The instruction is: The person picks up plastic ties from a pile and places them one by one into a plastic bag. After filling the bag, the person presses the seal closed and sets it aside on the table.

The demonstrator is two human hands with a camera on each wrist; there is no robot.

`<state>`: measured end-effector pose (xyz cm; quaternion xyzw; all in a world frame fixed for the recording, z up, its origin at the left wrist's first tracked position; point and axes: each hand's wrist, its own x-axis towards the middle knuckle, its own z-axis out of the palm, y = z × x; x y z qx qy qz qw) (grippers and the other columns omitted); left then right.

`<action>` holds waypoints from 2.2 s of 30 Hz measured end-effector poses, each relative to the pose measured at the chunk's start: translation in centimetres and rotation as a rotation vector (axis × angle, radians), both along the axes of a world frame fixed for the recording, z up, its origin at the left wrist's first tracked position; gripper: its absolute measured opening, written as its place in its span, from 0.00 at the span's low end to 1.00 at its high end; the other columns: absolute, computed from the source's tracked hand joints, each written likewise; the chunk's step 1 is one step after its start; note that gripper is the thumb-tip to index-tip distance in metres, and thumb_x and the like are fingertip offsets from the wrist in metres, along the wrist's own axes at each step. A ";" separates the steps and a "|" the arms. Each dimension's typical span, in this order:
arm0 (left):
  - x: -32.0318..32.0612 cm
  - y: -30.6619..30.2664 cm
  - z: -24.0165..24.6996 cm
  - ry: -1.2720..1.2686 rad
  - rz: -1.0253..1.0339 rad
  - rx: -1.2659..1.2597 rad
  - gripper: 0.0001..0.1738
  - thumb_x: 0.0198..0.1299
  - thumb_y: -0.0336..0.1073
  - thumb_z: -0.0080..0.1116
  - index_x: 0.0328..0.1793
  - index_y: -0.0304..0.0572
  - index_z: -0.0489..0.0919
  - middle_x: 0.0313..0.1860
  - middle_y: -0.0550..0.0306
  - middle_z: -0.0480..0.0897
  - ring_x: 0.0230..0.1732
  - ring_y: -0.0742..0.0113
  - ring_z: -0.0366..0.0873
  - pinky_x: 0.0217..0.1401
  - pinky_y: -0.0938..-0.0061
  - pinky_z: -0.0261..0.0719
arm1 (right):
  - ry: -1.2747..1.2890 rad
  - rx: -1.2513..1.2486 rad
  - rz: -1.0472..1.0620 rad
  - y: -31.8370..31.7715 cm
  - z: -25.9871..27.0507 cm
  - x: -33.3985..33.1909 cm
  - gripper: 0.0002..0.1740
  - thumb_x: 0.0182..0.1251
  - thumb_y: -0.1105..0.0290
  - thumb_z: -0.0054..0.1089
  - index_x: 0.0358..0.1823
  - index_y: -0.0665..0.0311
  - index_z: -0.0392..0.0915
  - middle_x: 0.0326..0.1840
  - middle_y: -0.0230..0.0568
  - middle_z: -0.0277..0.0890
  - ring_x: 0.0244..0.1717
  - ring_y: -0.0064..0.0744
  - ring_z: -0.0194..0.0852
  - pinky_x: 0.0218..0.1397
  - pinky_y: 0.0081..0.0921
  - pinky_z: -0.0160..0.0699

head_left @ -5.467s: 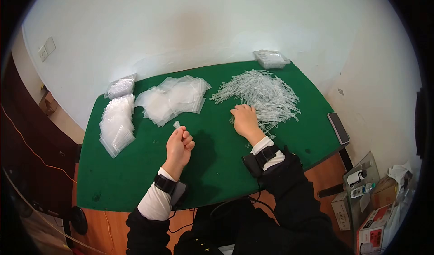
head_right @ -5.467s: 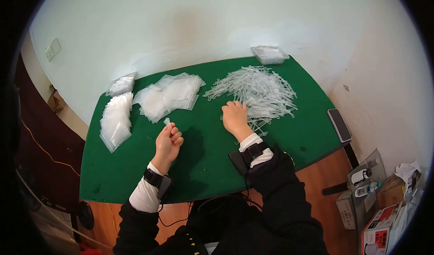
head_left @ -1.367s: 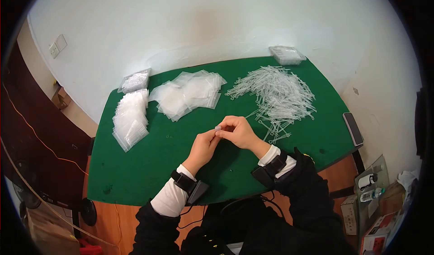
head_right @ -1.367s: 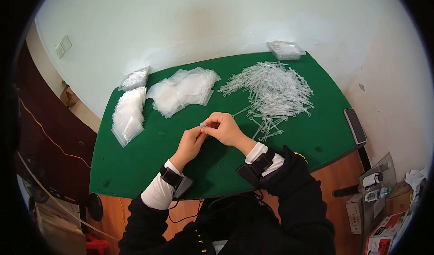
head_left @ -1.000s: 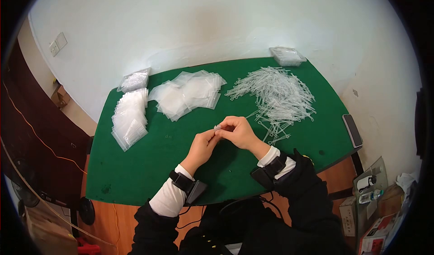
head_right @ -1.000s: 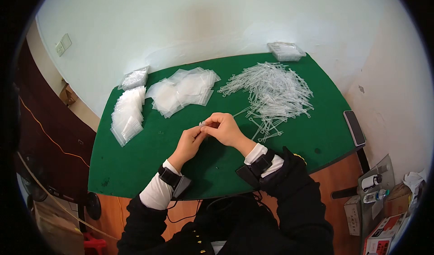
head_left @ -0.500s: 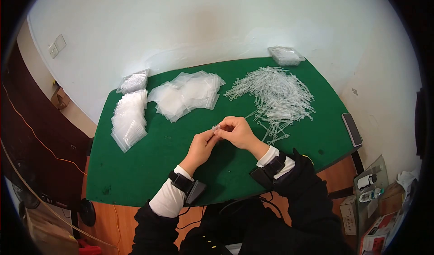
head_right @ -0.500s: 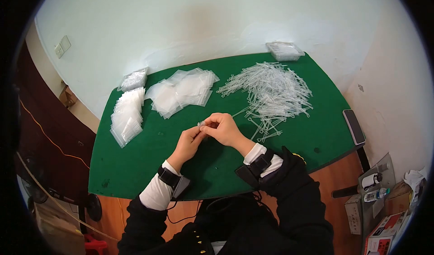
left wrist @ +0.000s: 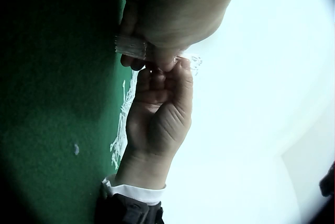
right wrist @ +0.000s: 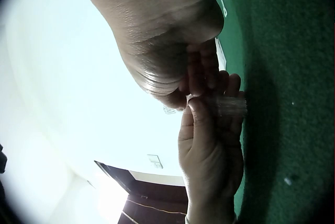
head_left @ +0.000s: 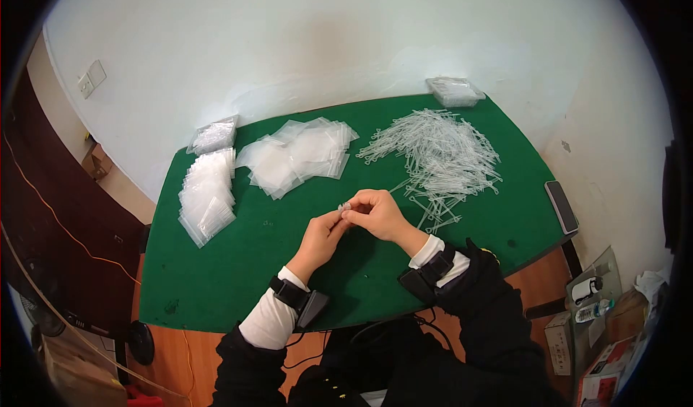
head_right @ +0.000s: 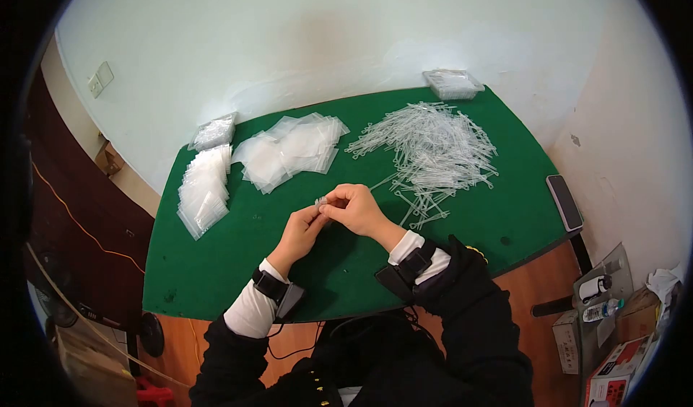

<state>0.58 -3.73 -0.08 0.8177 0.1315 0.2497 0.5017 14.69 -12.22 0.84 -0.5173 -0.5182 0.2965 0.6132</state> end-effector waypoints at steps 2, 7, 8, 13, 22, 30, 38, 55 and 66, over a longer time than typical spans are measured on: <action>0.0 0.0 0.0 0.016 0.011 0.038 0.10 0.63 0.32 0.48 0.42 0.30 0.75 0.30 0.60 0.78 0.32 0.78 0.71 0.38 0.80 0.71 | -0.076 0.021 -0.021 -0.1 0.3 -0.2 0.06 0.51 0.75 0.63 0.28 0.70 0.77 0.24 0.31 0.74 0.24 0.15 0.70 0.27 0.14 0.69; -0.2 -0.1 0.3 0.070 0.035 0.129 0.10 0.62 0.31 0.48 0.41 0.29 0.75 0.30 0.57 0.79 0.32 0.76 0.72 0.38 0.79 0.71 | -0.080 0.054 -0.006 -0.1 0.4 -0.3 0.06 0.51 0.75 0.64 0.29 0.70 0.78 0.23 0.30 0.74 0.24 0.16 0.69 0.27 0.14 0.69; -0.3 -0.2 0.4 0.054 0.036 0.133 0.10 0.62 0.31 0.48 0.41 0.30 0.75 0.30 0.56 0.79 0.32 0.75 0.72 0.38 0.79 0.71 | -0.081 0.065 -0.006 -0.2 0.6 -0.4 0.06 0.51 0.75 0.64 0.30 0.70 0.78 0.23 0.30 0.73 0.23 0.15 0.69 0.26 0.15 0.68; -0.3 -0.4 0.7 0.004 -0.002 0.070 0.09 0.62 0.31 0.48 0.41 0.30 0.75 0.30 0.56 0.79 0.33 0.74 0.73 0.38 0.79 0.72 | -0.188 0.068 -0.050 -0.9 2.0 -0.9 0.07 0.51 0.75 0.62 0.33 0.68 0.79 0.23 0.32 0.73 0.22 0.18 0.70 0.25 0.17 0.68; -0.2 -0.3 0.3 -0.004 -0.036 -0.029 0.09 0.62 0.29 0.46 0.41 0.31 0.76 0.32 0.60 0.79 0.33 0.76 0.73 0.38 0.80 0.71 | -0.660 0.309 -0.172 -0.4 1.9 -0.3 0.10 0.52 0.72 0.59 0.37 0.61 0.80 0.26 0.36 0.74 0.24 0.33 0.73 0.24 0.23 0.69; 0.0 -0.4 0.2 -0.060 -0.013 0.004 0.08 0.62 0.29 0.48 0.41 0.31 0.76 0.31 0.59 0.79 0.32 0.76 0.73 0.37 0.80 0.71 | -0.744 0.314 -0.230 -0.8 2.4 -0.9 0.11 0.52 0.74 0.58 0.38 0.59 0.80 0.23 0.34 0.72 0.22 0.32 0.71 0.23 0.23 0.68; -0.2 -0.4 0.6 -0.053 0.014 0.096 0.08 0.59 0.30 0.50 0.38 0.32 0.76 0.31 0.49 0.81 0.33 0.60 0.80 0.37 0.75 0.75 | -0.886 0.396 -0.168 -0.8 2.7 -0.8 0.12 0.53 0.74 0.57 0.40 0.58 0.80 0.22 0.34 0.70 0.21 0.31 0.70 0.21 0.24 0.67; 0.1 2.7 0.4 -0.450 0.239 -0.396 0.10 0.64 0.32 0.45 0.43 0.30 0.73 0.37 0.53 0.81 0.40 0.67 0.79 0.45 0.76 0.75 | -0.683 -0.694 -0.725 17.1 1.0 8.4 0.20 0.47 0.51 0.59 0.35 0.58 0.80 0.40 0.45 0.78 0.42 0.48 0.76 0.42 0.37 0.75; -0.1 3.7 0.5 -0.674 0.320 -0.555 0.10 0.65 0.33 0.44 0.44 0.32 0.72 0.39 0.51 0.80 0.41 0.64 0.79 0.45 0.74 0.76 | -0.530 -0.235 -0.617 16.8 1.4 9.1 0.14 0.50 0.62 0.61 0.29 0.68 0.77 0.27 0.43 0.78 0.28 0.34 0.77 0.35 0.30 0.76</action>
